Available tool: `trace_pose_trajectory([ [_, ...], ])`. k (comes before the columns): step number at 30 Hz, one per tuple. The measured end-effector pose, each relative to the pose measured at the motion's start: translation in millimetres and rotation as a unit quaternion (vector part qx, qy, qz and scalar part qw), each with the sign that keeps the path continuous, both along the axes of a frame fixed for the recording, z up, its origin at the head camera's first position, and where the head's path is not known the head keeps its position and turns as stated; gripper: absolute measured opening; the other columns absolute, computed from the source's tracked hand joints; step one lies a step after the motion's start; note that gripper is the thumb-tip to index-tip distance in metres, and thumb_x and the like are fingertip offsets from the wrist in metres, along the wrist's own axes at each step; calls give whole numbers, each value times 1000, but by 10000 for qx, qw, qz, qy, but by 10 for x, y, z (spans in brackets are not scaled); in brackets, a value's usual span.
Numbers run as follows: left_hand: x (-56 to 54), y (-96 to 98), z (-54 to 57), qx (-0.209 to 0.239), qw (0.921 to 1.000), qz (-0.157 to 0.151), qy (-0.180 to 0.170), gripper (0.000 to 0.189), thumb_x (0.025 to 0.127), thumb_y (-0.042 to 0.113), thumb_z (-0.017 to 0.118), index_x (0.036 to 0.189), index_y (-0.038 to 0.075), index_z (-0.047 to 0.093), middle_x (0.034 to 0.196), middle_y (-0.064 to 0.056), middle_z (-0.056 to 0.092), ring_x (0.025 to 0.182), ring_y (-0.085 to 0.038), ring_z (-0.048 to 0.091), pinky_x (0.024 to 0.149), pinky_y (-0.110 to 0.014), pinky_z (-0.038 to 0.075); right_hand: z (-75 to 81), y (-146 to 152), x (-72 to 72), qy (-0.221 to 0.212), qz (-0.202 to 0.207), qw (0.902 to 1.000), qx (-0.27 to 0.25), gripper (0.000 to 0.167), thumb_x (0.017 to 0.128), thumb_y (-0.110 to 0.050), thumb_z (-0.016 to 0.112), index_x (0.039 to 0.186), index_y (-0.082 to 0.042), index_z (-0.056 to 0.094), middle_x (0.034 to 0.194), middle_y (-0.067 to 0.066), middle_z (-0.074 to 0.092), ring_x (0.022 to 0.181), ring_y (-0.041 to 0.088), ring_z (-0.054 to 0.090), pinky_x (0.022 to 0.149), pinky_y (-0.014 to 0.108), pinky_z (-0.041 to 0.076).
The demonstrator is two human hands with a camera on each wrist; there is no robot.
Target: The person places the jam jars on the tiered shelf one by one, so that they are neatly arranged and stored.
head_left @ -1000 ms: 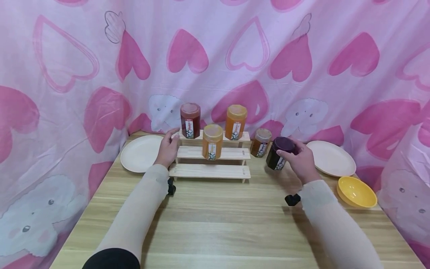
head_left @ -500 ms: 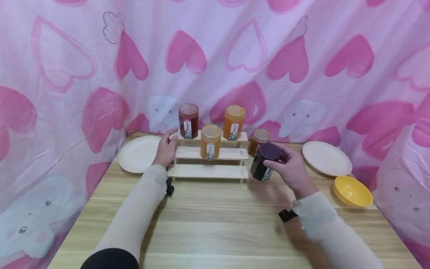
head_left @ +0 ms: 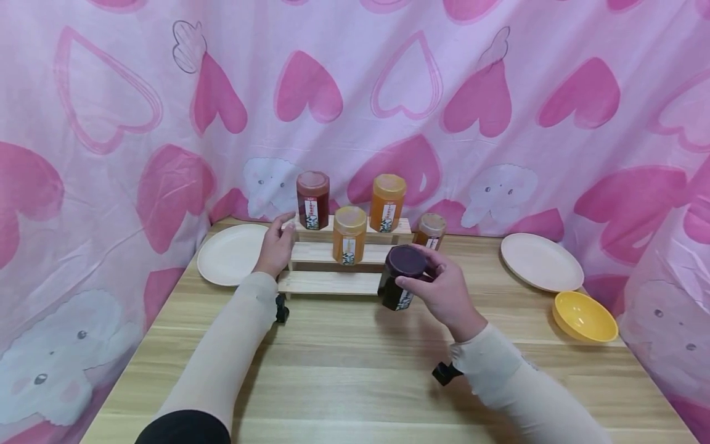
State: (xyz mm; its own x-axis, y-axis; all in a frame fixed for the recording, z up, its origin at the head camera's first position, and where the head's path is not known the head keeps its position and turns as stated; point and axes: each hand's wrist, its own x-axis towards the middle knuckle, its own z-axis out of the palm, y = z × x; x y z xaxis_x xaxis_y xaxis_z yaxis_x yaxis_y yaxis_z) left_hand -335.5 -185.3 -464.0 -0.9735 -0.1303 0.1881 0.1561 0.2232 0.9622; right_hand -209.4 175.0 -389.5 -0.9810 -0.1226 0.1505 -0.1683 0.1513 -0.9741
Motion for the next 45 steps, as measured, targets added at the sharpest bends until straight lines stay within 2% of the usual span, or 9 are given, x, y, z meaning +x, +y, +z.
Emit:
trace_pose_trajectory([
  [7,6,2,-3,49,10000,-44,-60,45,115,37,42,156,19,50,67,7,45,61,-9,44,62,-28,41,-40,-334,0,-193,80,9995,-231,69,83,-10,91,145,-9,60,141,13,65,128,26,64,103,33,55],
  [14,-5,-7,-15,284,9992,-199,-220,46,116,31,41,159,16,46,65,6,43,56,-8,40,58,-26,38,-98,-682,-2,186,192,9987,-423,64,80,-9,93,138,-12,66,133,10,70,123,26,66,105,43,55],
  [21,3,-4,-27,204,9995,-124,-210,46,115,36,42,158,20,48,67,7,44,59,-8,42,60,-26,40,-151,-995,-30,388,-28,9985,-387,67,78,-13,95,138,-14,67,132,5,72,122,22,68,105,41,55],
  [28,-13,2,-33,-1,10000,-18,47,43,115,35,44,154,20,53,67,6,45,60,-10,43,59,-27,40,-192,-1233,-58,257,-208,9988,-368,75,77,-17,97,144,-14,64,137,3,69,124,21,67,104,40,55],
  [33,-21,-4,-8,-76,9999,8,69,43,114,35,45,153,20,54,71,4,48,64,-11,46,63,-28,43,-231,-1378,-95,288,-242,9987,-356,78,76,-20,97,145,-11,62,139,5,68,125,20,67,102,39,57],
  [39,-4,-14,14,-15,10000,32,-59,41,114,37,45,153,25,54,72,2,47,66,-12,46,64,-27,43,-243,-1541,-143,451,-295,9985,-119,74,76,-26,98,141,-14,65,132,1,71,122,18,67,99,37,58],
  [45,6,-18,21,-44,10000,-67,-8,45,114,38,44,155,22,52,68,6,45,63,-10,44,62,-26,42,-262,-1674,-195,453,-303,9985,41,69,77,-26,97,138,-16,67,130,-1,71,122,16,66,101,38,57],
])
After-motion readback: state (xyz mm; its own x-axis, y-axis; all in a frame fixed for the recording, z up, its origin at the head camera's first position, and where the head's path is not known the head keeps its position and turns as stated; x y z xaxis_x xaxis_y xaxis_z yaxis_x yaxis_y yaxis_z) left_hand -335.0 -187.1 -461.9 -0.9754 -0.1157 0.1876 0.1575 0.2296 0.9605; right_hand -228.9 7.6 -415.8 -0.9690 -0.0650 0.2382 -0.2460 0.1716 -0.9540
